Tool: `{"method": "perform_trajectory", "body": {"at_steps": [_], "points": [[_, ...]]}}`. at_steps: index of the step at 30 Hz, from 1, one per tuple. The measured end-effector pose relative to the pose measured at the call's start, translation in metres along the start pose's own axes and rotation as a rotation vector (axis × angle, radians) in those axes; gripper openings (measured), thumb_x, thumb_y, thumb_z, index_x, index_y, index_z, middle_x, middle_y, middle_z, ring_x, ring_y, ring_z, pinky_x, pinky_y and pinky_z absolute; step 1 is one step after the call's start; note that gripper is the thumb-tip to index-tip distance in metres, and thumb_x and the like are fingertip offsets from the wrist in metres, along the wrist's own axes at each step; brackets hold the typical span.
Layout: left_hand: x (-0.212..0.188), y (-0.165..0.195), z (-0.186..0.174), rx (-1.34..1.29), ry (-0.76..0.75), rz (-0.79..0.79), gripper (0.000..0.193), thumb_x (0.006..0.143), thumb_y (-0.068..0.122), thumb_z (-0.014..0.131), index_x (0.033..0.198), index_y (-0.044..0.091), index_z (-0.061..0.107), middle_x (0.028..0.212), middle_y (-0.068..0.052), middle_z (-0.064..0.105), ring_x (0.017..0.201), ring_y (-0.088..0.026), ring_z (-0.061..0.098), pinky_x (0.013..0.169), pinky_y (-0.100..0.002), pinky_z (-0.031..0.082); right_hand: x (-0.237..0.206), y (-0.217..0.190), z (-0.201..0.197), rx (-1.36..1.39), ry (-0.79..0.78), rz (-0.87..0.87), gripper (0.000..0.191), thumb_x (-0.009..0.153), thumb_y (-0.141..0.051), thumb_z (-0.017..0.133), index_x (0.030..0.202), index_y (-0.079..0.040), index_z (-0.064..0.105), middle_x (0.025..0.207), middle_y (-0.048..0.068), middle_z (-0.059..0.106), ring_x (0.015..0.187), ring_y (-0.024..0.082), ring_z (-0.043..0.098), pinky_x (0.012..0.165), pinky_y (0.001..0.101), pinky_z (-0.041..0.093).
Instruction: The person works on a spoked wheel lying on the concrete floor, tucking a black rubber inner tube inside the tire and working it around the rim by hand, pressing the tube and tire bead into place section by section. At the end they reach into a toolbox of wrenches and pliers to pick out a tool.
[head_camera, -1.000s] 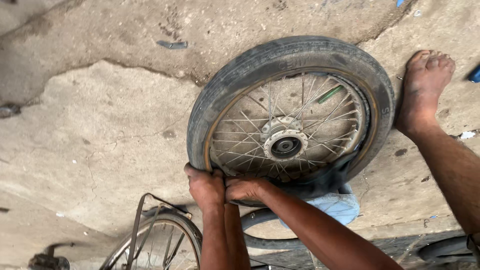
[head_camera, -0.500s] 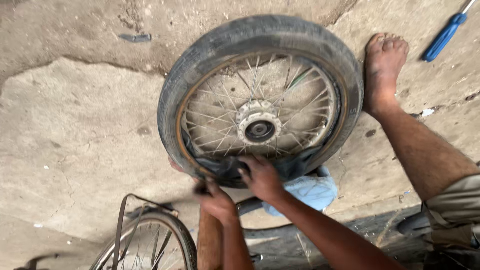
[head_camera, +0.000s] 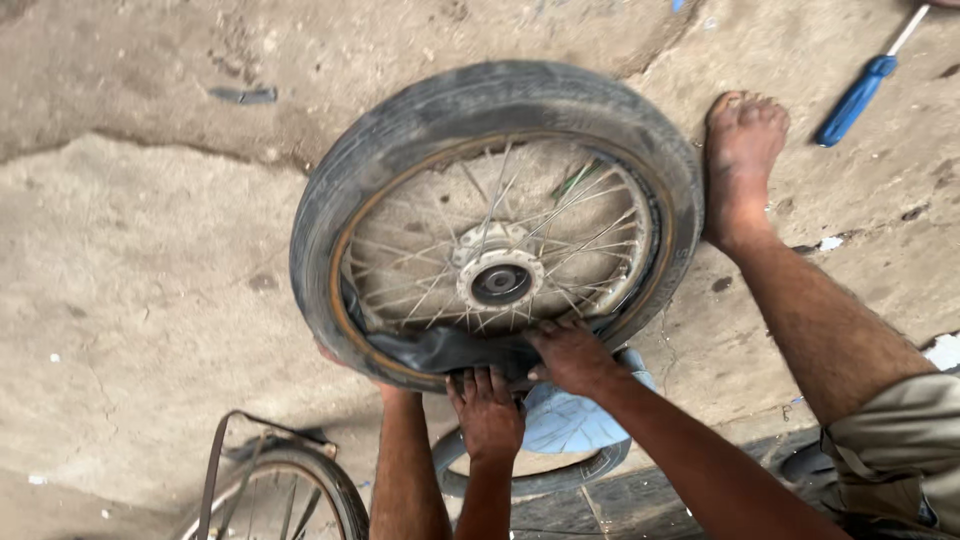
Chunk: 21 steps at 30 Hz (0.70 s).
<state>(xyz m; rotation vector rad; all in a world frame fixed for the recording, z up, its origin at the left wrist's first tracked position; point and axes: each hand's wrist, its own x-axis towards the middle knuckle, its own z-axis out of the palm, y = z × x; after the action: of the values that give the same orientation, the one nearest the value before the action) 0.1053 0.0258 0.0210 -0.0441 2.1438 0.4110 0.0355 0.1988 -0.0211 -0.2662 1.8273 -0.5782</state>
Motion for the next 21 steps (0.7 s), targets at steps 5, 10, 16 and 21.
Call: {"method": "perform_trajectory", "body": {"at_steps": [5, 10, 16, 21], "points": [[0.010, 0.019, -0.022, 0.066, -0.564, -0.188, 0.051, 0.087, 0.044, 0.074, 0.118, 0.005, 0.065, 0.128, -0.017, 0.063, 0.133, -0.034, 0.050, 0.123, -0.071, 0.014, 0.002, -0.008, 0.017, -0.315, 0.121, 0.080, 0.018, 0.083, -0.016, 0.065, 0.099, -0.009, 0.065, 0.101, 0.012, 0.068, 0.104, 0.032, 0.061, 0.092, 0.0465, 0.047], [0.008, 0.037, -0.049, 0.044, -0.560, -0.115, 0.061, 0.081, 0.044, 0.079, 0.126, 0.010, 0.058, 0.128, -0.017, 0.061, 0.131, -0.038, 0.049, 0.116, -0.069, 0.020, 0.000, -0.004, 0.037, -0.284, 0.399, 0.064, 0.010, 0.082, -0.016, 0.061, 0.090, -0.011, 0.064, 0.090, 0.011, 0.067, 0.094, 0.031, 0.062, 0.084, 0.0470, 0.048], [0.007, 0.031, -0.059, -0.039, -0.529, -0.052, 0.102, 0.080, 0.052, 0.080, 0.156, 0.016, 0.024, 0.120, -0.022, 0.065, 0.120, -0.040, 0.057, 0.112, -0.062, 0.028, -0.012, 0.002, 0.038, -0.239, 0.378, 0.047, 0.012, 0.081, -0.014, 0.061, 0.092, -0.009, 0.065, 0.094, 0.011, 0.068, 0.098, 0.031, 0.061, 0.088, 0.0473, 0.048], [0.021, 0.036, -0.044, 0.080, -0.510, -0.175, 0.128, 0.076, 0.054, 0.081, 0.163, 0.010, -0.002, 0.114, -0.019, 0.070, 0.113, -0.036, 0.065, 0.112, -0.057, 0.032, -0.030, -0.003, 0.015, -0.209, 0.304, -0.001, 0.021, 0.083, -0.016, 0.064, 0.101, -0.006, 0.064, 0.108, 0.015, 0.067, 0.109, 0.034, 0.060, 0.098, 0.0481, 0.045]]}}
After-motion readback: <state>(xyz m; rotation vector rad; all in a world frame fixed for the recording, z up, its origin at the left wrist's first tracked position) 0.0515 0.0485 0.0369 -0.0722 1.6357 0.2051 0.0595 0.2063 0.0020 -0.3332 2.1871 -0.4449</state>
